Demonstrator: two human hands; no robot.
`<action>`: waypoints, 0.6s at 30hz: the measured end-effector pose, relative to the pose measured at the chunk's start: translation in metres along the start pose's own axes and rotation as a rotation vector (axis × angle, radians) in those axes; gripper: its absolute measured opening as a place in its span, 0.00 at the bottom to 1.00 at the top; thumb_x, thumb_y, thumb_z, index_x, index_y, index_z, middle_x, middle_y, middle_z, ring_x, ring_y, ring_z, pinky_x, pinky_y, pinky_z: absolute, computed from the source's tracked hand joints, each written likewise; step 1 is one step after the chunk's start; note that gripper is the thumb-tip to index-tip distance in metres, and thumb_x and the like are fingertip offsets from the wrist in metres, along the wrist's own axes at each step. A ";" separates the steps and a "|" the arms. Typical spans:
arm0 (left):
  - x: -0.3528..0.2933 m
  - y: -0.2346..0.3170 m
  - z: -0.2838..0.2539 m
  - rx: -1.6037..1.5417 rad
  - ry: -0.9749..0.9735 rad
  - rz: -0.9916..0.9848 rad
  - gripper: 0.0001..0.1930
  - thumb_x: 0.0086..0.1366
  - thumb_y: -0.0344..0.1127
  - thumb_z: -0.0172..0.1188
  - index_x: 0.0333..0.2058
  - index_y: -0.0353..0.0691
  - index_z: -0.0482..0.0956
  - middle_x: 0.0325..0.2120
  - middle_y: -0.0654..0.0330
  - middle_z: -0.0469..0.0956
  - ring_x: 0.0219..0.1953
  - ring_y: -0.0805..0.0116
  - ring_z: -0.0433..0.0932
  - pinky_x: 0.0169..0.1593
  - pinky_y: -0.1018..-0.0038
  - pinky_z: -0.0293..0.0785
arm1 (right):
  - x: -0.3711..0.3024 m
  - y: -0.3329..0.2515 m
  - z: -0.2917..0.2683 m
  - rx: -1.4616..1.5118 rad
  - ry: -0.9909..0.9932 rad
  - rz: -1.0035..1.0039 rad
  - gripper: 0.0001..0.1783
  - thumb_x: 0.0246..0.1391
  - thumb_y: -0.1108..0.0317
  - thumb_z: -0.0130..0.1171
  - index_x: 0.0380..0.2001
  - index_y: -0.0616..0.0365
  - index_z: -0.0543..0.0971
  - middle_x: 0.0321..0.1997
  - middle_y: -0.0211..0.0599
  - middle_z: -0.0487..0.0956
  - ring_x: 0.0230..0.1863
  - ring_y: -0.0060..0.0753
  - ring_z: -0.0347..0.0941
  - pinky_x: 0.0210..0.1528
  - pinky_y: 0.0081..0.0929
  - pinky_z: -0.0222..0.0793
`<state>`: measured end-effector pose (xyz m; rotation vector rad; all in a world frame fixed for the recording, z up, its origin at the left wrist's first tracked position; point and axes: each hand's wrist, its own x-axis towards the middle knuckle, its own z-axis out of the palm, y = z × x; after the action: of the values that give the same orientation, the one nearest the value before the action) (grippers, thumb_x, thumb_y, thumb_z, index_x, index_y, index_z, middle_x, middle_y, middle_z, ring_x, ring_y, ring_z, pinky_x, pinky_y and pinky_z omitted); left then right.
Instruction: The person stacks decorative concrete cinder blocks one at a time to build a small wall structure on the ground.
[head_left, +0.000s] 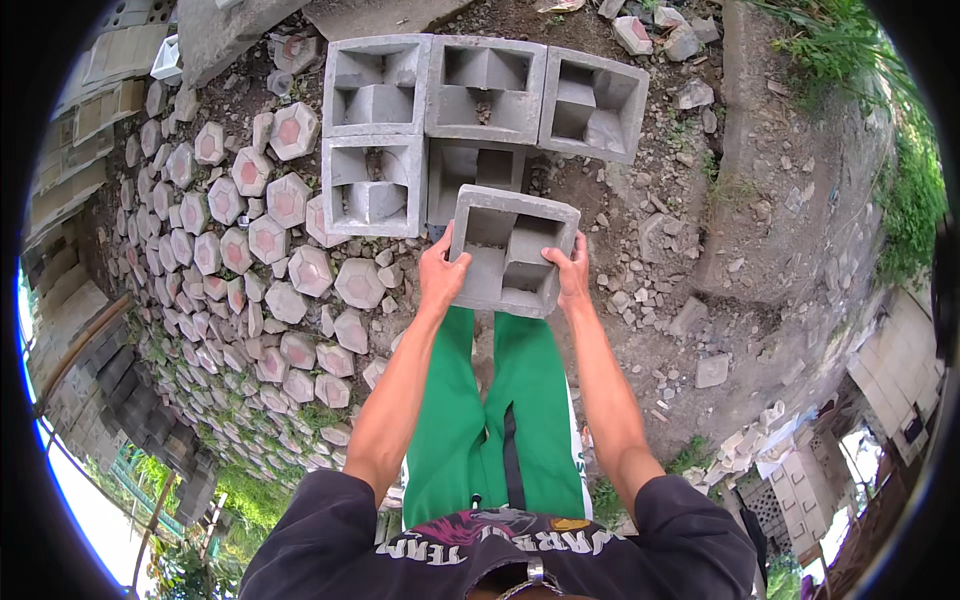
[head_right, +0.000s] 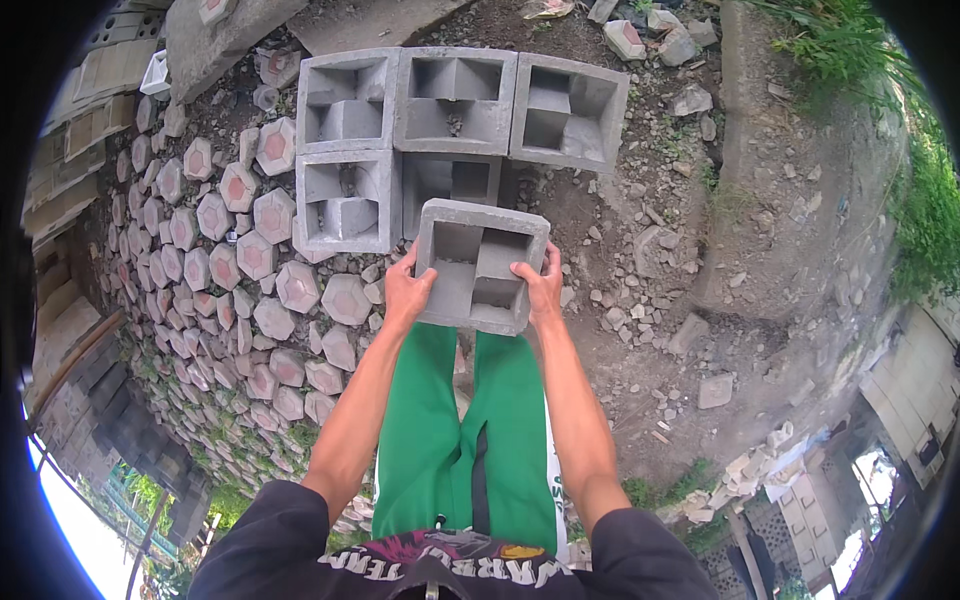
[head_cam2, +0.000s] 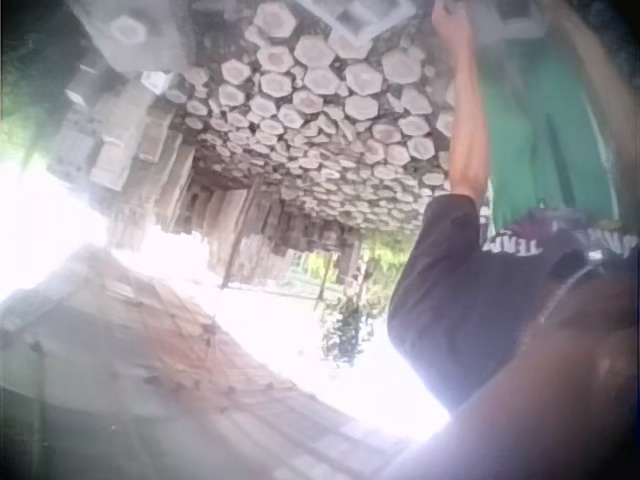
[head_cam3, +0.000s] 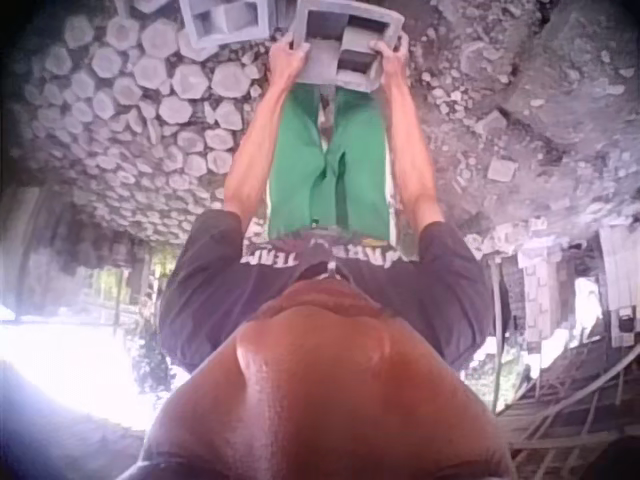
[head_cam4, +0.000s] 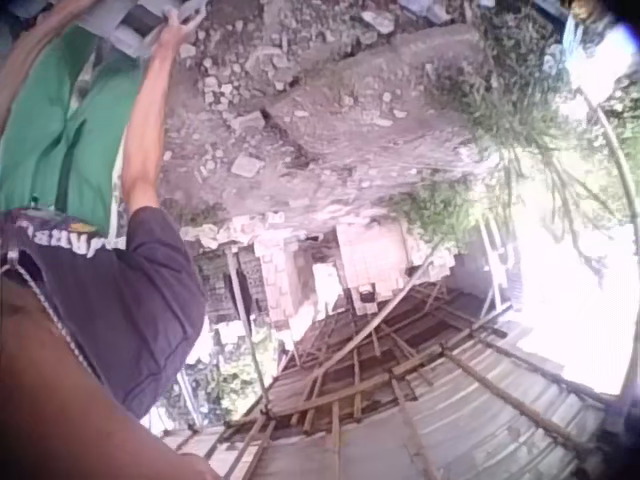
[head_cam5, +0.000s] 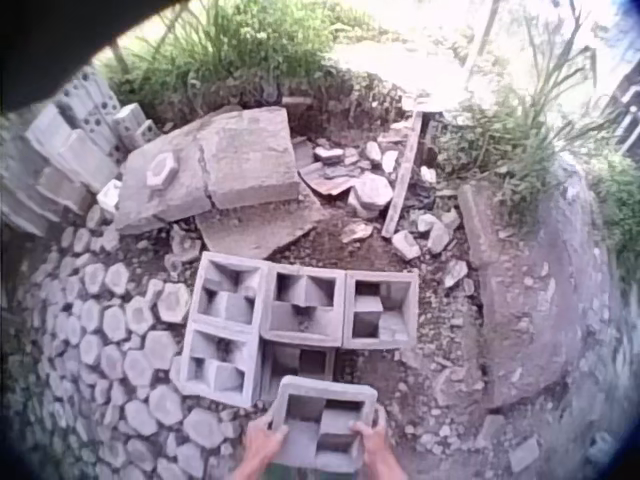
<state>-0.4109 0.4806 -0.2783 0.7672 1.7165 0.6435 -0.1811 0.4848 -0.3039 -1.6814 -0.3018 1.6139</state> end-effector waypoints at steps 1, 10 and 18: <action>0.011 -0.008 0.001 -0.009 0.015 0.027 0.36 0.49 0.27 0.56 0.62 0.39 0.67 0.43 0.57 0.83 0.25 0.82 0.73 0.33 0.80 0.72 | 0.012 0.006 0.004 0.016 0.003 0.007 0.44 0.36 0.70 0.68 0.60 0.55 0.62 0.48 0.40 0.72 0.50 0.36 0.70 0.53 0.34 0.68; 0.084 -0.032 0.004 -0.052 0.061 0.078 0.36 0.50 0.24 0.54 0.63 0.36 0.65 0.51 0.54 0.78 0.20 0.86 0.66 0.25 0.83 0.67 | 0.095 0.021 0.033 -0.039 -0.042 -0.053 0.41 0.35 0.71 0.67 0.58 0.57 0.65 0.48 0.40 0.73 0.49 0.33 0.70 0.54 0.33 0.66; 0.096 -0.031 0.009 -0.050 0.070 0.058 0.36 0.51 0.23 0.54 0.63 0.37 0.65 0.52 0.55 0.78 0.19 0.87 0.65 0.24 0.83 0.65 | 0.114 0.024 0.036 0.013 -0.061 -0.036 0.40 0.34 0.72 0.67 0.56 0.56 0.66 0.46 0.39 0.74 0.46 0.33 0.72 0.51 0.33 0.69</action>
<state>-0.4264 0.5350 -0.3625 0.7692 1.7407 0.7581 -0.2037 0.5550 -0.4009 -1.6101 -0.3494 1.6391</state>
